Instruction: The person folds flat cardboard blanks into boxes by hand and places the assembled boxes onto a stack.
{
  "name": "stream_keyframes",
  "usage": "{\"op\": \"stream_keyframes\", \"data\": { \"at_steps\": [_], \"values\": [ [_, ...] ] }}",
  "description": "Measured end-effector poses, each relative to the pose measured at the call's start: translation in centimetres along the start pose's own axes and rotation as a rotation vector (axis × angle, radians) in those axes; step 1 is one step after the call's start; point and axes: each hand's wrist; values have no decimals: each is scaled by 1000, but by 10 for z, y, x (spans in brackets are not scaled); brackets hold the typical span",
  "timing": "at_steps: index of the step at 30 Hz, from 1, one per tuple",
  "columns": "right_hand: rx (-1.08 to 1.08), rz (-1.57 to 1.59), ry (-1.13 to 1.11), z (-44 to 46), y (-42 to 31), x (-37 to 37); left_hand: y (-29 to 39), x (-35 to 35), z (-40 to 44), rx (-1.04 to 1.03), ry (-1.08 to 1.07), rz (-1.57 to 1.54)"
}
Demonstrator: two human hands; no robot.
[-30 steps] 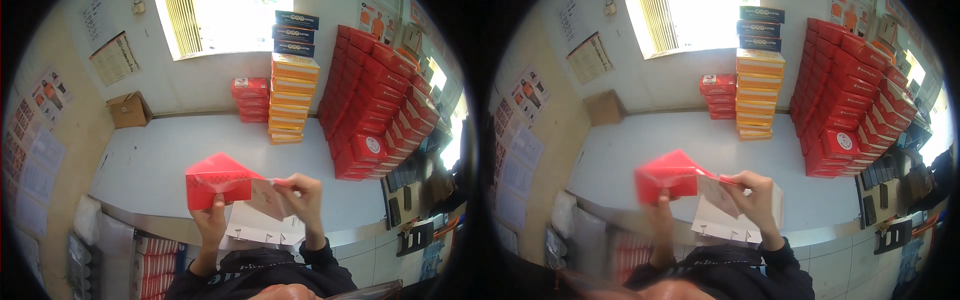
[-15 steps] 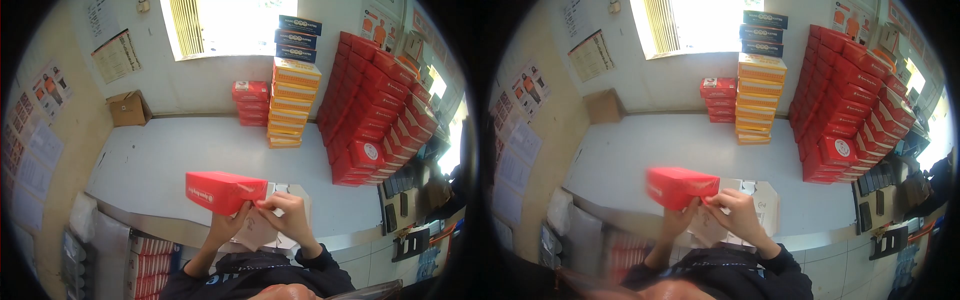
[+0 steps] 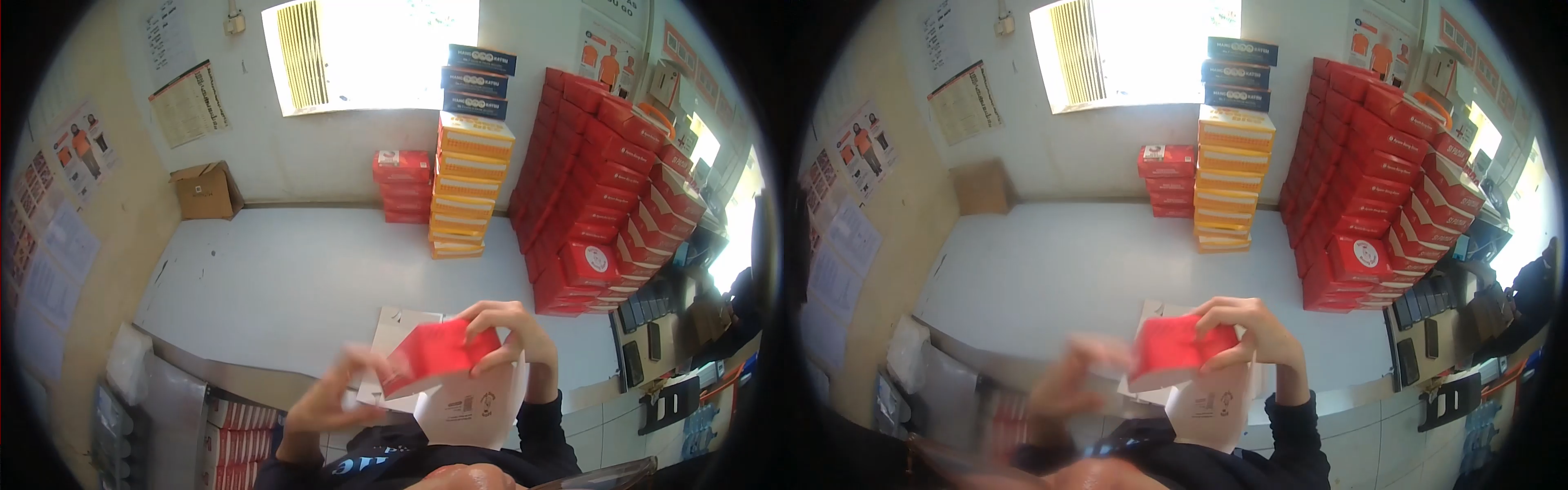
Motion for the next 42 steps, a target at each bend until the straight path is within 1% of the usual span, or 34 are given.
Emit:
{"op": "stream_keyframes", "data": {
  "at_steps": [1, 2, 3, 4, 5, 6, 7, 8, 9, 10, 11, 12, 13, 14, 15, 17, 18, 20, 21, 22, 24, 25, 26, 28, 29, 30, 32, 33, 34, 36, 38, 40, 41, 42],
  "values": [
    [160, 87, -81, 7, -8, -8, 3, 6, 13, 42, 313, 348],
    [319, 181, -157, 14, -13, -19, -3, 1, 19, 67, 466, 524],
    [385, 310, -202, 19, -10, -29, -9, -4, 25, 118, 619, 688],
    [381, 321, -200, 17, 2, -34, -29, -7, 28, 83, 461, 380],
    [395, 458, -229, 18, 21, -33, -40, -6, 30, 33, 297, 86],
    [412, 588, -257, 18, 37, -29, -37, -2, 26, 25, 288, 100],
    [186, 889, -209, 7, 40, -25, -31, 1, 16, 137, 408, -80],
    [185, 880, -210, -5, 39, -29, -29, 0, 9, 250, 529, -270],
    [30, 922, -126, -14, 25, -32, -37, 2, 4, 166, 699, -126],
    [-122, 961, -39, -19, 18, -37, -38, 4, 9, 160, 697, -121],
    [-5, 665, -146, -19, 17, -48, -38, 4, 17, 144, 709, 314],
    [94, 78, -143, -15, -5, -49, -37, 1, 22, 130, 700, 745],
    [92, 32, -66, -14, -17, -54, -34, 1, 25, 151, 758, 688],
    [93, -17, 13, -13, -22, -56, -33, 2, 23, 153, 754, 689],
    [92, -15, 17, -12, -20, -52, -31, 5, 20, 187, 705, 698],
    [226, -278, -151, -14, -10, -36, -25, 8, 12, 245, 621, 707],
    [224, -276, -149, -17, -5, -30, -24, 10, 8, 247, 618, 706],
    [365, -265, 2, -16, 0, -18, -26, 14, 2, 250, 488, 490],
    [425, -217, 133, -20, -1, -24, -31, 10, 6, 211, 463, 462],
    [440, -182, 106, -26, -6, -28, -37, 2, 14, 209, 470, 462],
    [483, -83, 48, -15, -37, -50, -44, -15, 32, 147, 630, 498],
    [521, -151, -32, -14, -43, -54, -47, -16, 33, 101, 630, 441],
    [525, -160, -31, -13, -41, -49, -48, -13, 29, 92, 628, 445],
    [434, 7, 234, -18, -29, -37, -46, -6, 13, 79, 693, 260],
    [350, -178, 242, -25, -23, -29, -42, -6, 13, 102, 665, 243],
    [343, -175, 241, -23, -20, -33, -37, -10, 17, 106, 666, 237],
    [339, -400, 158, -13, -20, -45, -28, -20, 29, 185, 583, 435],
    [262, -313, 105, -19, -9, -48, -30, -23, 29, 182, 589, 429],
    [265, -308, 106, -17, -9, -50, -33, -22, 26, 187, 589, 432],
    [354, 211, 280, -11, -11, -52, -49, -17, 22, 90, 688, 403],
    [294, 138, 223, -6, -2, -68, -70, -26, 40, 21, 582, 461],
    [349, 7, 197, -3, 7, -77, -84, -28, 44, 0, 597, -50],
    [338, -19, 146, -5, 12, -78, -91, -23, 48, -9, 591, -43],
    [340, -23, 146, -7, 5, -77, -98, -21, 50, 36, 836, -187]
  ]
}}
Point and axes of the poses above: each hand's wrist, its own z-axis towards the middle knuckle, its own x-axis out of the back of the hand, y = z × x
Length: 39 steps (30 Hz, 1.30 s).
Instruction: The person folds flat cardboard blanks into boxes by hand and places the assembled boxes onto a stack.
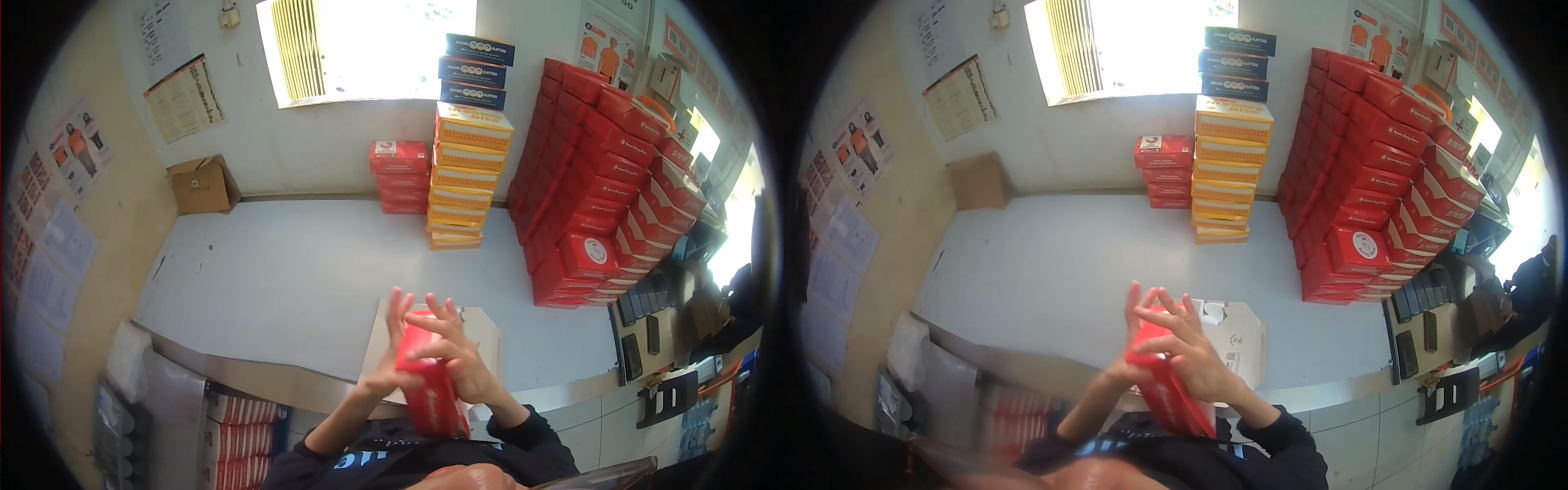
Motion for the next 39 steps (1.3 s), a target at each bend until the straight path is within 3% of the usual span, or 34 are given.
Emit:
{"op": "stream_keyframes", "data": {
  "at_steps": [1, 2, 3, 5, 6, 7, 8, 11, 13, 18, 20, 22, 24, 25, 27, 28, 29, 30, 32, 33, 34, 35, 37, 38, 39],
  "values": [
    [-88, 125, -56, 1, -15, 0, -6, 2, 0, 86, 251, -122],
    [-175, 250, -111, 2, -22, -1, -3, 19, -7, 133, 363, -539],
    [-193, 285, -507, -8, -11, 11, -9, 47, -8, 241, 303, -659],
    [-251, 184, -507, -10, -14, 13, -39, 82, -5, 343, 233, -779],
    [-307, 79, -505, -10, -15, 14, -58, 90, -11, 307, 347, -736],
    [-313, -207, -404, -17, -2, 6, -48, 83, -9, 275, 463, -690],
    [-330, -264, -282, -20, 6, 2, -45, 62, -10, 335, 615, -715],
    [-382, -312, -211, -21, 16, -3, -44, 35, -16, 354, 459, -720],
    [-325, -238, 51, -32, 35, -13, -26, 23, -19, 437, 265, -866],
    [-454, 71, 159, -14, 35, -13, -26, 17, -10, 442, 267, -885],
    [-351, -191, 35, -15, 46, -27, -33, 18, -13, 470, 260, -870],
    [-163, -226, 104, -25, 42, -36, -36, 25, -13, 358, 313, -915],
    [-305, -292, -12, -31, 40, -15, -39, 25, -24, 254, 375, -887],
    [-352, -312, -53, -34, 41, -10, -36, 24, -33, 296, 324, -691],
    [-515, -486, 400, -40, 65, -15, -46, 14, -52, 383, 297, -364],
    [-595, -82, 315, -45, 69, -23, -47, 5, -54, 433, 319, -228],
    [-605, -117, 239, -52, 63, -31, -40, 8, -54, 430, 262, 23],
    [-614, -150, 165, -57, 54, -39, -38, 3, -50, 421, 261, 24],
    [-849, -15, 24, -73, 54, -58, -34, -3, -53, 96, 237, 663],
    [-839, 63, 50, -77, 56, -59, -30, -3, -51, 66, 166, 798],
    [-829, 136, 73, -79, 57, -55, -34, 3, -51, 74, 170, 795],
    [-834, 142, 68, -80, 55, -48, -42, 14, -52, 195, 122, 587],
    [-903, 451, 150, -69, 42, -34, -35, 20, -48, 370, 71, 139],
    [-907, 457, 147, -74, 47, -38, -35, 13, -49, 375, 75, 139],
    [-892, 266, 131, -81, 57, -44, -36, 1, -47, 337, 70, 403]
  ]
}}
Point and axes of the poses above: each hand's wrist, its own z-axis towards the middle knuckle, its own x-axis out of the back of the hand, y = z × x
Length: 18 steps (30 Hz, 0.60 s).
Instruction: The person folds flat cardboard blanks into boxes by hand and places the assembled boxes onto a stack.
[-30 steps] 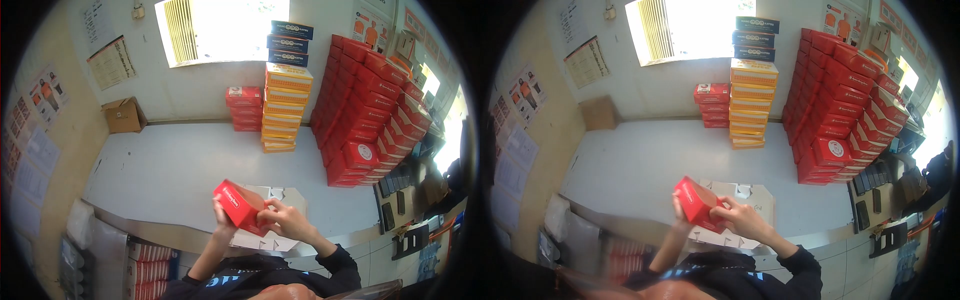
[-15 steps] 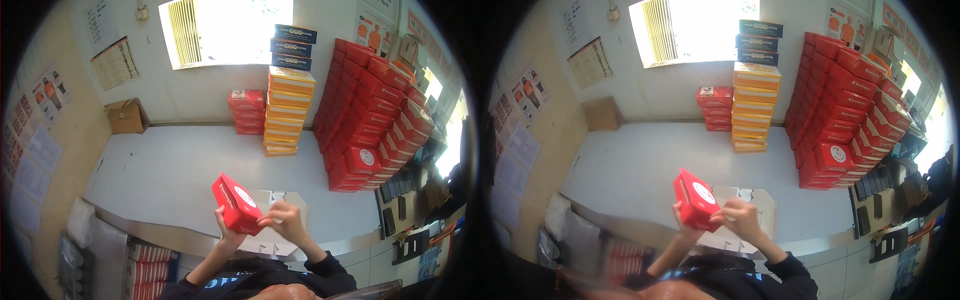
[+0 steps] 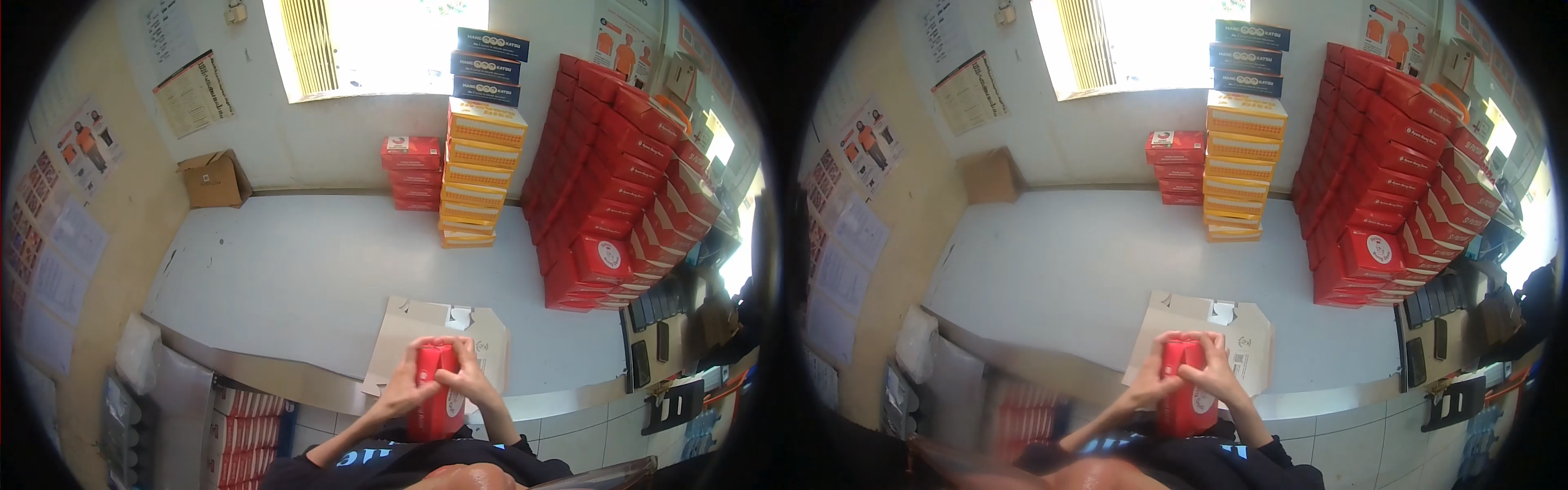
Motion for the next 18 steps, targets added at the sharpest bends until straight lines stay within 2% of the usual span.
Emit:
{"op": "stream_keyframes", "data": {
  "at_steps": [1, 2, 3, 5, 6, 9, 10, 11, 13, 14, 16, 17, 18],
  "values": [
    [36, -176, 63, 1, 12, -1, 2, -7, 1, -46, 45, 256],
    [-28, -210, -12, -2, 22, 1, -4, -7, -2, 8, -48, 318],
    [-32, -212, -11, -13, 28, 3, -6, -8, -10, 9, -50, 314],
    [121, -156, -141, -30, 38, 10, -7, -4, -23, 5, -174, 231],
    [95, -180, -269, -42, 39, 17, -9, 1, -27, 10, -262, 256],
    [110, -140, -197, -63, 27, -3, -2, 1, -33, 39, -274, 292],
    [105, -136, -199, -62, 25, 2, -4, 3, -30, -36, -263, 355],
    [227, -184, -195, -55, 19, 15, 0, 1, -29, -28, -264, 351],
    [429, -320, -105, -44, -11, 26, 11, -8, -25, -328, -104, 395],
    [467, -420, -7, -40, -19, 23, 20, -11, -20, -318, -110, 393],
    [542, -534, 181, -33, -37, 19, 36, -18, -6, -23, 122, 145],
    [577, -541, 273, -32, -44, 16, 30, -21, 1, -203, 262, -96],
    [554, -245, 402, -31, -46, 9, -43, -15, 7, -293, 416, 443]
  ]
}}
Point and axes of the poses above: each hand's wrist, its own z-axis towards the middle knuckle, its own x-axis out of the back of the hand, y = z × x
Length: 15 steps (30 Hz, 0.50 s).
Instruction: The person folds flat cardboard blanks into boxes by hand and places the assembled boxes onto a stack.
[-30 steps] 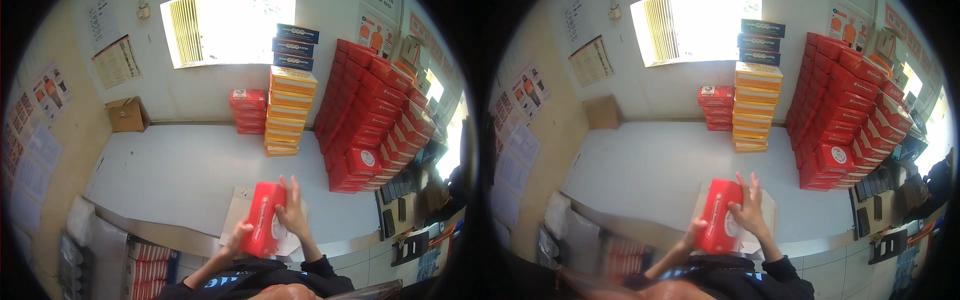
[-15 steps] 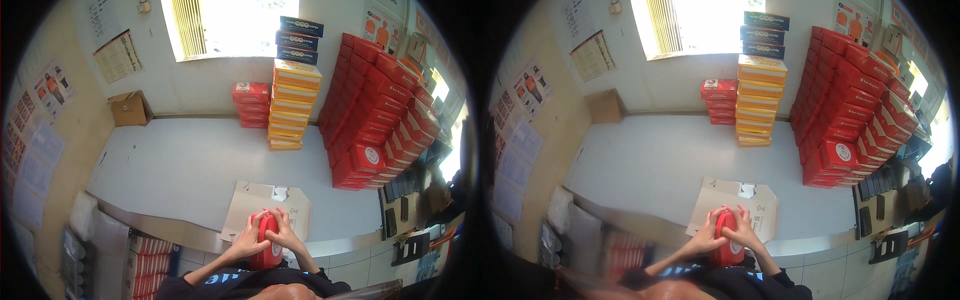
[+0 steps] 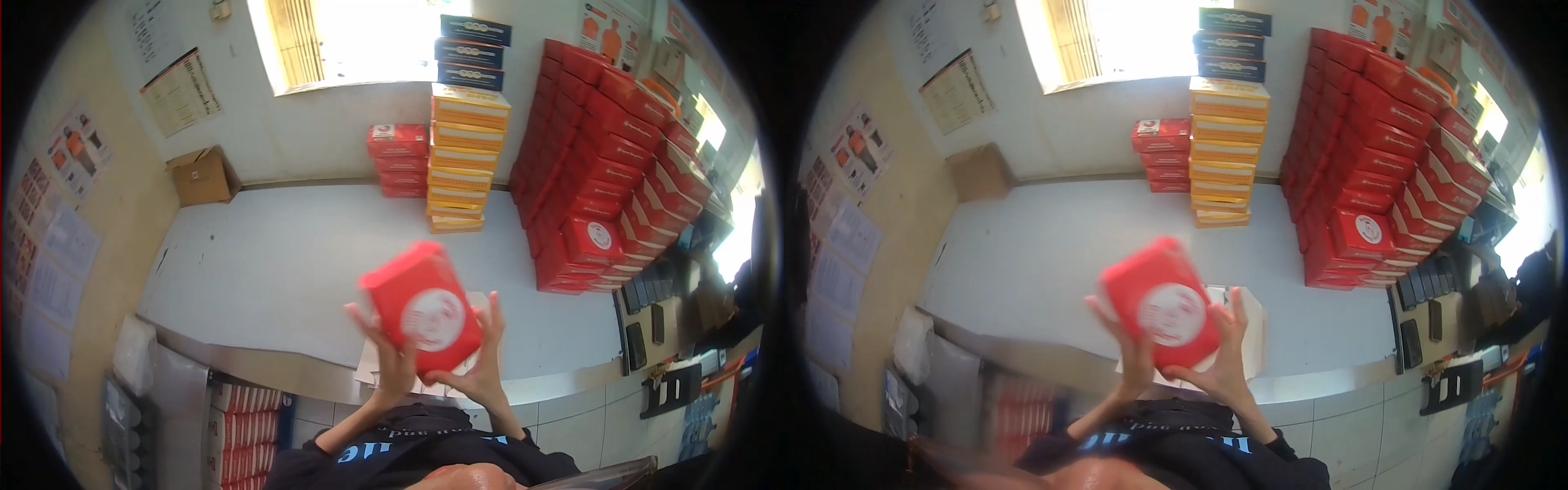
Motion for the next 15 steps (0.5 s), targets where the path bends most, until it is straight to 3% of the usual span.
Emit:
{"op": "stream_keyframes", "data": {
  "at_steps": [1, 2, 3, 4, 6, 8, 10, 11, 12, 13, 14, 15],
  "values": [
    [-55, 86, 139, 2, -2, -4, 33, -1, 11, 86, 224, -434],
    [-187, 307, 85, 0, -3, -11, 66, -1, 24, 70, 487, -864],
    [-315, 528, 42, -4, -1, -19, 51, -10, 21, 68, 442, -884],
    [-426, 595, 86, -8, 4, -24, 33, -16, 21, 13, 497, -617],
    [-405, 572, 26, 0, 6, -6, 6, -18, 28, -14, 443, -577],
    [-433, 557, 13, 19, 1, 22, 18, 17, 58, 157, 192, -1055],
    [-144, -199, 15, 30, -8, 45, 33, 16, 78, 305, 107, -983],
    [-156, -216, 24, 33, -22, 52, 40, 12, 83, 429, 64, -894],
    [54, -570, -122, 41, -43, 56, 53, -1, 78, 370, 33, -818],
    [245, -775, -75, 48, -31, 56, 68, -19, 68, 185, -16, -934],
    [430, -987, 18, 55, -18, 56, 94, -13, 62, 135, -146, -996],
    [182, -636, 10, 67, -20, 84, 116, -3, 59, 85, -273, -1059]
  ]
}}
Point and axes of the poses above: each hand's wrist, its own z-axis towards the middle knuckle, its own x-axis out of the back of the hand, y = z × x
